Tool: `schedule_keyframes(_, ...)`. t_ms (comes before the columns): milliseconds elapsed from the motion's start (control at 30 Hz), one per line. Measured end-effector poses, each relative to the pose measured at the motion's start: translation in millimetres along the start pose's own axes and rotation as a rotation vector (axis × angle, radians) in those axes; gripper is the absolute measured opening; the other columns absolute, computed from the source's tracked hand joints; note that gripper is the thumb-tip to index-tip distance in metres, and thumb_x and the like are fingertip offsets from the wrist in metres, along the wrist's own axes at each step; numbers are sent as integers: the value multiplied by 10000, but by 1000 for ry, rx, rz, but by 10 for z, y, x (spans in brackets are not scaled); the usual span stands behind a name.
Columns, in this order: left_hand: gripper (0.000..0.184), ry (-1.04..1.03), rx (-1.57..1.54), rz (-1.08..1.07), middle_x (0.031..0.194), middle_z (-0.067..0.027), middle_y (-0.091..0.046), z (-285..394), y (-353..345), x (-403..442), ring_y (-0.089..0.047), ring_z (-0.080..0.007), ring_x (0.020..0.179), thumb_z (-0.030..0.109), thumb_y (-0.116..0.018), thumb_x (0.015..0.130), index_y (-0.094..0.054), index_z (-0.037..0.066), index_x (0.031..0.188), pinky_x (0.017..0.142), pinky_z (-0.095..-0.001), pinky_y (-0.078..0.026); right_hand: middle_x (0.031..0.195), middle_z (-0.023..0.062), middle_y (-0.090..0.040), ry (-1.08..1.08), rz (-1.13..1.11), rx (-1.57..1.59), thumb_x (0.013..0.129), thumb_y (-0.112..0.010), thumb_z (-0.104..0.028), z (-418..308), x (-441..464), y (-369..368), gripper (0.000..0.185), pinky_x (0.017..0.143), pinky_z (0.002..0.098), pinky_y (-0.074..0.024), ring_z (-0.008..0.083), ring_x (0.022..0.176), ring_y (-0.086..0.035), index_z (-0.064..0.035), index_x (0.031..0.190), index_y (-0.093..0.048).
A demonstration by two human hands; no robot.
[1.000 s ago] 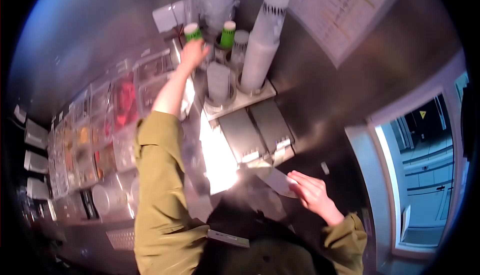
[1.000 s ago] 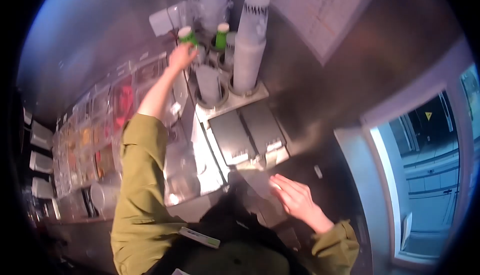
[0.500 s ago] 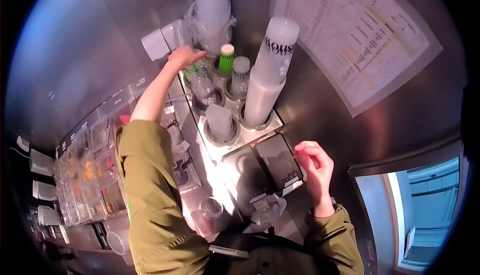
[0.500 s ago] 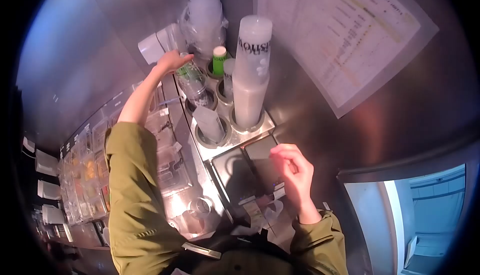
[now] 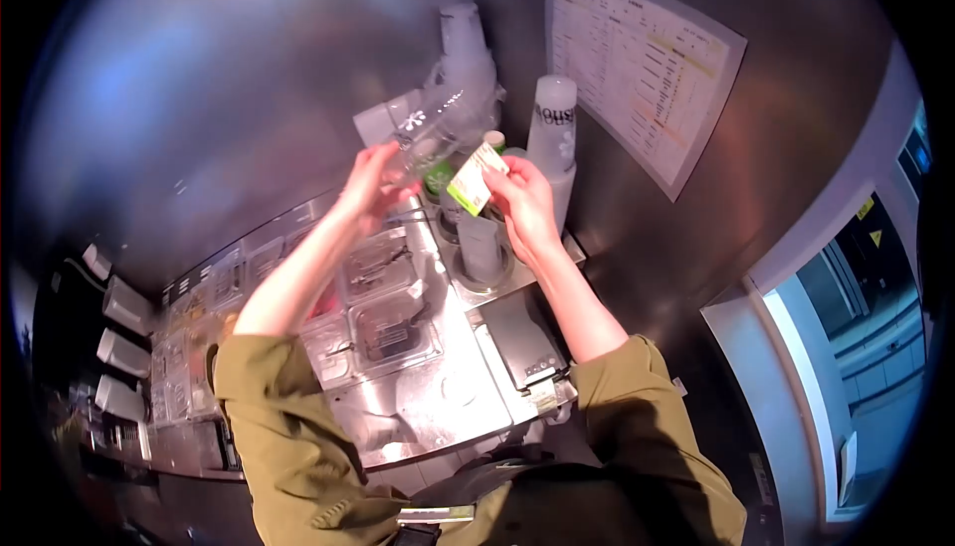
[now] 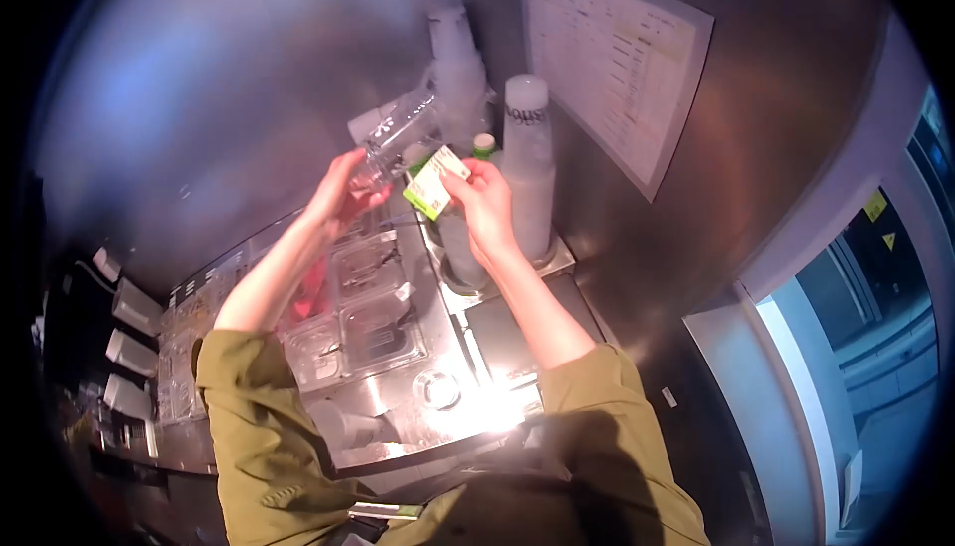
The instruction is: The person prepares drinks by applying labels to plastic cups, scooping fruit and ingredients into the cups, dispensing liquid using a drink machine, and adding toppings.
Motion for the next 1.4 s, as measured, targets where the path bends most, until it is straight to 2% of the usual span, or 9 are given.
schedule_keyframes(200,583,-282,-157,9,1104,-159,-398,-73,-194,-1721,-564,-251,842,285,-536,835,-172,79,1241,785,-366,-474,856,67,-556,408,-84,-122,736,-645,-23,-238,-700,-774,377,668,225,-456,118,718,-550,19,1043,-432)
schedule_keyframes(267,547,-361,-222,74,1106,-149,-399,-246,-123,-2159,-567,-259,854,290,-522,846,-178,94,1224,789,-378,-474,1133,155,-371,481,23,-547,674,-722,-139,-382,-1180,-888,828,763,301,-456,188,951,-490,-65,1327,-218)
schedule_keyframes(400,649,-42,-422,-265,1238,-163,-340,-730,144,-2950,-479,-282,1069,381,-554,816,-173,125,1275,890,-427,-419,1104,125,-464,-5,-424,77,756,-666,-228,-22,-1896,-910,906,862,314,-410,182,996,-483,-71,1365,-14)
schedule_keyframes(500,1001,-328,-44,-202,1303,-168,-295,-670,328,-3587,-361,-255,1190,366,-687,690,0,72,1356,976,-388,-333,1227,200,-390,-4,-502,-272,717,-701,-299,39,-2780,-954,1020,900,356,-388,258,1089,-450,-65,1359,57)
schedule_keyframes(667,1056,-214,-22,-103,1354,-131,-214,-1055,595,-4513,-214,-195,1254,113,-749,596,-22,1,1354,1020,-322,-200,1093,132,-482,456,-427,-681,738,-598,-77,-173,-3480,-951,404,695,279,-437,169,843,-545,39,1109,-488)
schedule_keyframes(733,1059,-151,24,-183,1369,-123,-198,-1145,807,-4866,-211,-192,1250,90,-746,584,-29,5,1359,1029,-326,-179,838,112,-561,562,-1045,-664,699,-639,-61,-68,-3620,-1082,241,597,273,-431,185,714,-554,33,910,-573)
schedule_keyframes(900,1059,-40,341,-313,1356,-109,-246,-1243,1723,-5612,-425,-221,1115,110,-706,577,-15,51,1377,982,-377,-288,702,103,-549,805,-756,-873,729,-564,-1,160,-3729,-1515,12,501,283,-428,211,574,-547,3,740,-563)
schedule_keyframes(1167,769,-488,663,1293,1189,-159,-410,-2006,6367,-6264,-420,-242,1069,182,-732,674,-260,-7,1250,919,-362,-362,833,114,-526,550,-596,-1398,721,-626,0,1510,-4199,-1821,147,560,306,-464,271,666,-559,-10,856,-568)
schedule_keyframes(1400,920,-256,1004,1589,1125,-264,-421,-2649,8442,-5825,-447,-362,1033,428,-784,569,-325,-94,1172,884,-417,-377,896,110,-506,329,-463,-1686,747,-557,-58,2375,-4319,-1666,215,569,365,-476,293,719,-573,-56,961,-538)
Point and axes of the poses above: each hand's wrist, its own x-axis towards the middle knuckle, its own y-axis out of the back of the hand, z = x × y, the point moved 3 cm from there along x, towards the middle knuckle
